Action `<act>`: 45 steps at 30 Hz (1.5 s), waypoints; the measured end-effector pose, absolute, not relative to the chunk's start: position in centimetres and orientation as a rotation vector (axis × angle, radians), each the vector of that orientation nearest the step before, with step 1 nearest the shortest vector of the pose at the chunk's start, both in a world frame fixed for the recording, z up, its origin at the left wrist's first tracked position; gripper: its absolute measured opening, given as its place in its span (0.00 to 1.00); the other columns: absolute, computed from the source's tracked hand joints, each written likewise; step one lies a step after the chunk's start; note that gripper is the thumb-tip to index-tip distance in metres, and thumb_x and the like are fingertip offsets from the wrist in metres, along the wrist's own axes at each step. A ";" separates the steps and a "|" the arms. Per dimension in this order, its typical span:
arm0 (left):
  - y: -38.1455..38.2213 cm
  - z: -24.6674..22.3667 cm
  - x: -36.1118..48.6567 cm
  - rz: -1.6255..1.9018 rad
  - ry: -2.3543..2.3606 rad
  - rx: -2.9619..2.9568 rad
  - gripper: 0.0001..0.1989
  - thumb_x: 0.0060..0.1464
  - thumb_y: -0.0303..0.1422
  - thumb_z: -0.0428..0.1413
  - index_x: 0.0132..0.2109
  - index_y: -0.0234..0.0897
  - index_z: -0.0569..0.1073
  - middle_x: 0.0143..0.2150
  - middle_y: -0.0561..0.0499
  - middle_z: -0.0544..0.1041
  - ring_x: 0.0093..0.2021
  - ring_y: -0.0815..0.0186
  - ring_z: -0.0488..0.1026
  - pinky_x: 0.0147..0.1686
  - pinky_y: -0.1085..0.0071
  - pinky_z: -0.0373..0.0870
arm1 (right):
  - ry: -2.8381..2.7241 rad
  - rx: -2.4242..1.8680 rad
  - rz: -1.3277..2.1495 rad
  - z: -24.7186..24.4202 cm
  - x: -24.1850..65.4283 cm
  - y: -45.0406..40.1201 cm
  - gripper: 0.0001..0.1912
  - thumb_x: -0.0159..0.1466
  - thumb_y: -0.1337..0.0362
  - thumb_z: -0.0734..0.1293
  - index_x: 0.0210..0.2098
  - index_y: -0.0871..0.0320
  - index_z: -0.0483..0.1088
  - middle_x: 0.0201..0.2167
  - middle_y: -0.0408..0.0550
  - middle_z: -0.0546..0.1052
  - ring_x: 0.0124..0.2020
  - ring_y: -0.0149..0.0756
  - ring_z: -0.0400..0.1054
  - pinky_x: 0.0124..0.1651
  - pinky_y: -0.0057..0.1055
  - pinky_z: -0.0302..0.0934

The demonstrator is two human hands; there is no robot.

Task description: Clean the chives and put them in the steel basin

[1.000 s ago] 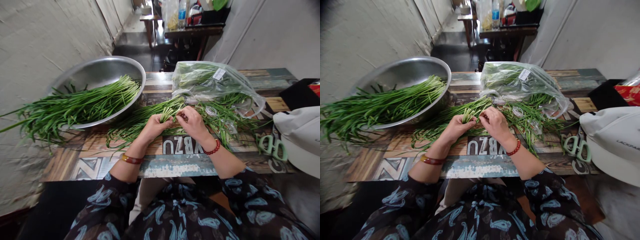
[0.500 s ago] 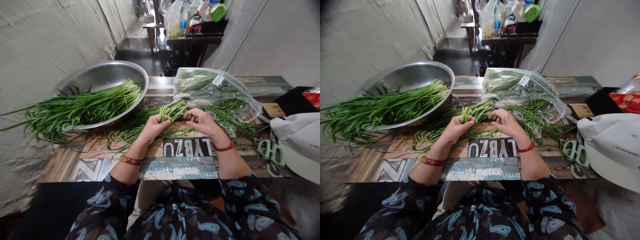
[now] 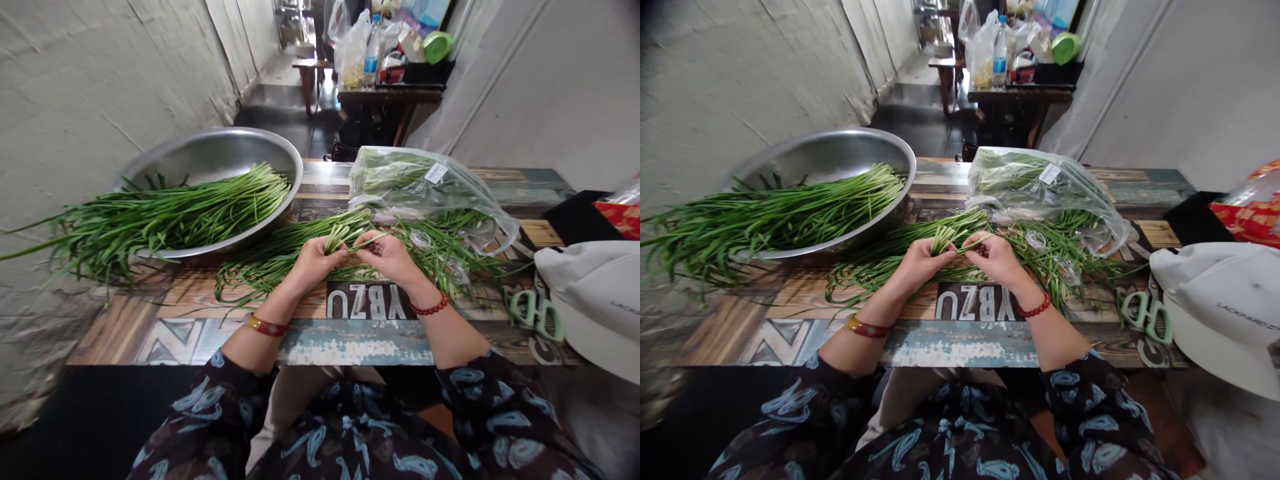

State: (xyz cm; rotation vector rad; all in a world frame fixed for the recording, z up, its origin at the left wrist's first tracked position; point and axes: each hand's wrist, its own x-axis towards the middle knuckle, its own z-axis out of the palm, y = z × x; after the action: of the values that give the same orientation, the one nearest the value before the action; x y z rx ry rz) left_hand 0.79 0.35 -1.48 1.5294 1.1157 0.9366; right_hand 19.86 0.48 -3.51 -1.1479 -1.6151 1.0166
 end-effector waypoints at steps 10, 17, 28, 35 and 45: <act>0.4 -1.5 0.6 0.946 1.114 1.534 0.10 0.50 0.36 0.60 0.31 0.31 0.74 0.24 0.56 0.67 0.26 0.73 0.60 0.29 0.75 0.56 | -1.314 -1.094 1.031 -2.6 20.8 0.5 0.11 0.58 0.56 0.73 0.36 0.56 0.76 0.26 0.41 0.76 0.28 0.29 0.68 0.33 0.28 0.63; 0.2 -1.4 0.7 0.969 1.105 1.548 0.16 0.50 0.39 0.62 0.41 0.31 0.80 0.32 0.51 0.77 0.33 0.68 0.69 0.36 0.73 0.63 | -1.536 -1.270 0.732 -2.4 20.1 -0.3 0.13 0.62 0.54 0.69 0.28 0.57 0.76 0.24 0.43 0.78 0.25 0.31 0.68 0.32 0.29 0.61; 0.1 -0.8 0.5 0.814 0.990 1.639 0.15 0.54 0.40 0.59 0.28 0.32 0.71 0.24 0.56 0.66 0.27 0.72 0.60 0.30 0.74 0.56 | -1.275 -1.229 0.827 -3.2 20.4 0.5 0.15 0.64 0.52 0.65 0.31 0.57 0.72 0.25 0.41 0.73 0.25 0.29 0.66 0.30 0.26 0.61; 0.7 -0.4 -0.3 1.106 0.988 1.434 0.16 0.55 0.44 0.59 0.31 0.34 0.72 0.30 0.53 0.70 0.32 0.69 0.65 0.36 0.73 0.63 | -1.276 -1.285 0.608 -3.6 22.9 1.9 0.18 0.68 0.52 0.61 0.28 0.56 0.71 0.24 0.42 0.73 0.25 0.31 0.68 0.33 0.29 0.64; 0.6 -0.1 -0.2 1.116 0.913 1.085 0.20 0.50 0.47 0.64 0.37 0.36 0.67 0.19 0.64 0.53 0.17 0.78 0.47 0.17 0.78 0.45 | -2.012 -1.453 0.095 -5.6 23.3 2.7 0.10 0.66 0.63 0.65 0.41 0.55 0.79 0.41 0.53 0.80 0.43 0.45 0.71 0.50 0.42 0.63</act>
State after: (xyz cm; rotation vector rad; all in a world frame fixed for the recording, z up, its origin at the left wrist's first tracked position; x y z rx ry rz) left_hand -0.24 0.59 -0.09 1.0853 0.9128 1.1157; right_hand 23.26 2.66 -5.62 -1.4530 -2.0120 0.0947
